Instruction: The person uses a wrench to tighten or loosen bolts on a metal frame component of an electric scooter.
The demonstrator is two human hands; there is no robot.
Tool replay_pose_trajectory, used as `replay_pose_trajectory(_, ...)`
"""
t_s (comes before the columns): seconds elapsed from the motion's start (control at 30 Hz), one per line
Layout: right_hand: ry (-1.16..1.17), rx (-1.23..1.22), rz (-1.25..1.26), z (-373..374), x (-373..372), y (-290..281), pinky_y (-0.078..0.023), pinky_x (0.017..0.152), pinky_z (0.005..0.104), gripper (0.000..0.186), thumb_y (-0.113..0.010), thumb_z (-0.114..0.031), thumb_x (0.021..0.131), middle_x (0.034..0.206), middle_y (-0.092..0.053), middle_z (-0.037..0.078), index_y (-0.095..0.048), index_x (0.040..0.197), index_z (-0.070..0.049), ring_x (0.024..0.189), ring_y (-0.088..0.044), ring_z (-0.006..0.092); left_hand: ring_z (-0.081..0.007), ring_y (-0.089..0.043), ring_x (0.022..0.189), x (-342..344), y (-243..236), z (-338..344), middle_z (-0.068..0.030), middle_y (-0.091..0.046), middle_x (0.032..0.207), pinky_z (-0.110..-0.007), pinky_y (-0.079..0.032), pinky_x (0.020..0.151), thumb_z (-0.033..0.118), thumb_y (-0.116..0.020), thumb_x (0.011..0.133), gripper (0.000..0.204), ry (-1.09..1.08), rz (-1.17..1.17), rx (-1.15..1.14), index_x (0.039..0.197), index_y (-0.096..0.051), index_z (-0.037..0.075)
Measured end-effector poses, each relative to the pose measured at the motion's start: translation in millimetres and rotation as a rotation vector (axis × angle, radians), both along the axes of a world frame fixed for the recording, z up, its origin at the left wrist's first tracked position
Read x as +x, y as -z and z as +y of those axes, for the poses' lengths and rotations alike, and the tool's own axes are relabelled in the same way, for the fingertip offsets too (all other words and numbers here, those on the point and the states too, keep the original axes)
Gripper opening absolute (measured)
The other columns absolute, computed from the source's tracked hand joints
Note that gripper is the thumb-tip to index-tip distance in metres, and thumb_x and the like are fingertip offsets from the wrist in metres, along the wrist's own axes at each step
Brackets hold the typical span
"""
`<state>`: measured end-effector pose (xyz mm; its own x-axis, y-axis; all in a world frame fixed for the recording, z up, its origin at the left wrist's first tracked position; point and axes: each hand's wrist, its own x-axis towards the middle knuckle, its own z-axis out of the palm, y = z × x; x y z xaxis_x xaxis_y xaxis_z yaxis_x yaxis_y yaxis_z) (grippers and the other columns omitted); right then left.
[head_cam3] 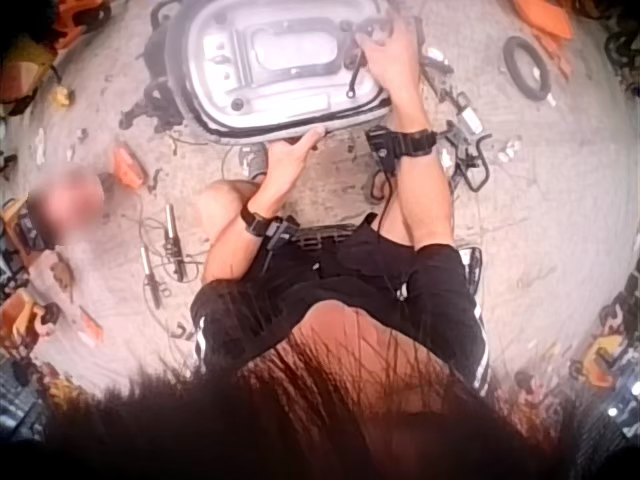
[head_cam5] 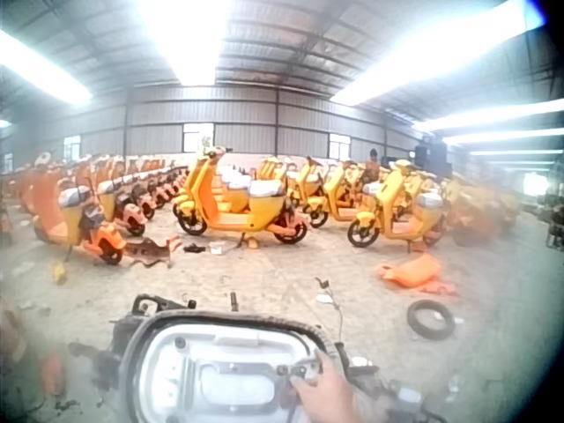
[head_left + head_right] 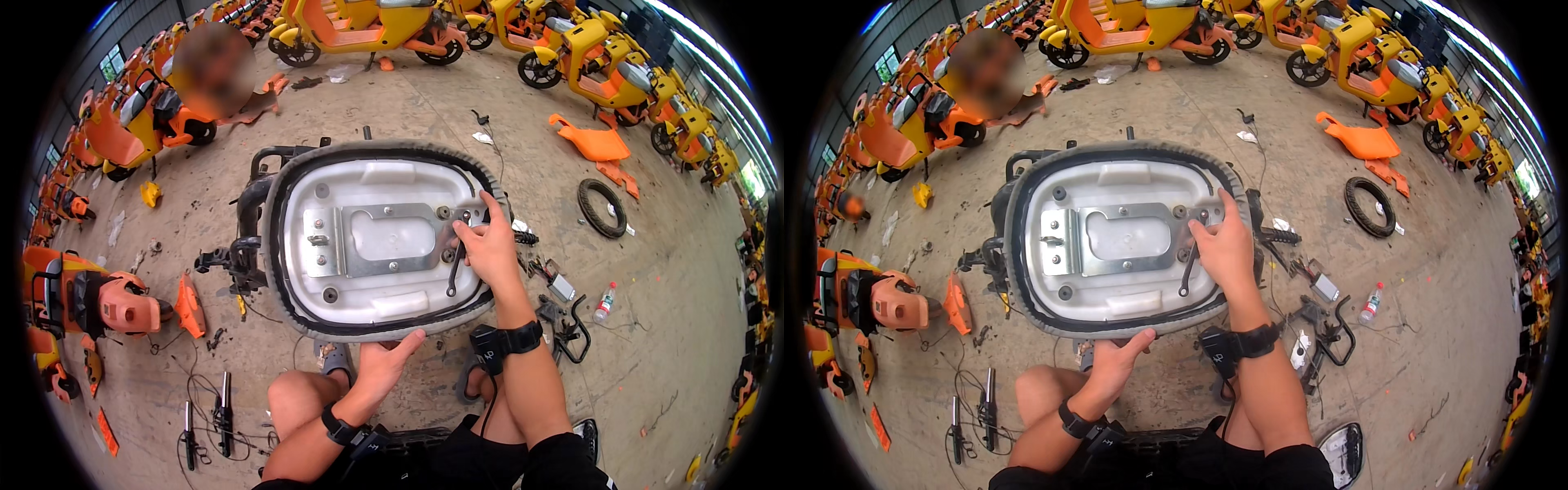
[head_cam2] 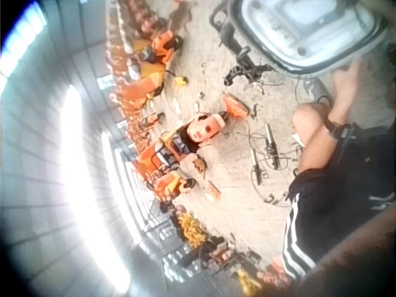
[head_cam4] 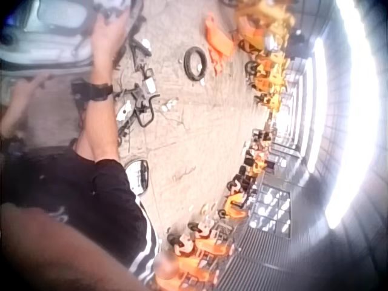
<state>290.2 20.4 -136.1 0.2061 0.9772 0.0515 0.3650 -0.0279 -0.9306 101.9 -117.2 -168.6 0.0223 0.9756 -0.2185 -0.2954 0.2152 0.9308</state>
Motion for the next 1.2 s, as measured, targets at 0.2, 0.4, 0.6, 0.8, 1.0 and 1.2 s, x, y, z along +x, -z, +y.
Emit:
replay_pose_trajectory(0.2,-0.008,0.016,0.287,-4,-12,-4,-0.042,0.040,0.0248,0.081,-0.064,-0.008,0.091,0.077,-0.071,0.012,-0.011,0.153,-0.003,0.044,-0.055,0.0124,-0.0109,-0.058,0.076,0,2,0,-0.0036,-0.065,0.091,-0.026,-0.049,0.064,0.010,-0.074,0.085,0.024,-0.007,-0.005,0.017,0.104,-0.063,0.000)
replay_pose_trajectory(0.4,-0.049,-0.004,0.496,-7,-8,-4,-0.038,0.038,0.0205,0.083,-0.061,-0.006,0.093,0.084,-0.070,0.016,-0.004,0.154,-0.006,0.048,-0.057,0.0106,-0.0119,-0.059,0.077,-5,7,1,-0.0048,-0.066,0.093,-0.027,-0.049,0.064,0.011,-0.075,0.084,0.025,0.019,0.029,-0.029,0.104,-0.063,-0.001)
replay_pose_trajectory(0.6,-0.022,0.050,0.491,-13,-6,-7,-0.041,0.049,0.0205,0.075,-0.061,-0.008,0.094,0.087,-0.071,0.012,-0.014,0.151,-0.002,0.063,-0.060,0.0087,-0.0115,-0.058,0.077,-4,5,0,-0.0042,-0.066,0.092,-0.027,-0.048,0.065,0.011,-0.075,0.085,0.025,0.015,0.013,-0.015,0.103,-0.063,0.000)
replay_pose_trajectory(0.8,0.098,0.301,0.450,-5,16,-10,-0.044,0.069,0.0210,0.037,-0.058,-0.014,0.097,0.088,-0.069,0.005,-0.055,0.129,0.005,0.075,-0.058,0.0075,-0.0110,-0.058,0.075,-2,0,0,-0.0036,-0.065,0.090,-0.027,-0.048,0.065,0.012,-0.075,0.084,0.024,0.006,0.003,-0.012,0.103,-0.064,0.000)
replay_pose_trajectory(1.0,0.217,0.381,0.123,-27,19,-43,-0.046,0.070,0.0271,0.028,-0.056,-0.016,0.098,0.084,-0.064,0.004,-0.064,0.123,-0.007,0.076,-0.060,0.0135,-0.0113,-0.058,0.075,-1,-5,-1,-0.0039,-0.065,0.088,-0.027,-0.048,0.066,0.011,-0.074,0.084,0.023,-0.059,-0.016,-0.003,0.101,-0.064,0.000)
replay_pose_trajectory(1.2,0.032,0.275,-0.533,-29,30,-21,-0.049,0.074,0.0396,0.029,-0.059,-0.013,0.091,0.092,-0.063,0.012,-0.069,0.117,-0.016,0.082,-0.060,0.0321,-0.0121,-0.059,0.075,-1,-4,-3,-0.0048,-0.065,0.088,-0.027,-0.048,0.066,0.009,-0.074,0.083,0.022,-0.088,-0.006,0.003,0.100,-0.064,-0.001)
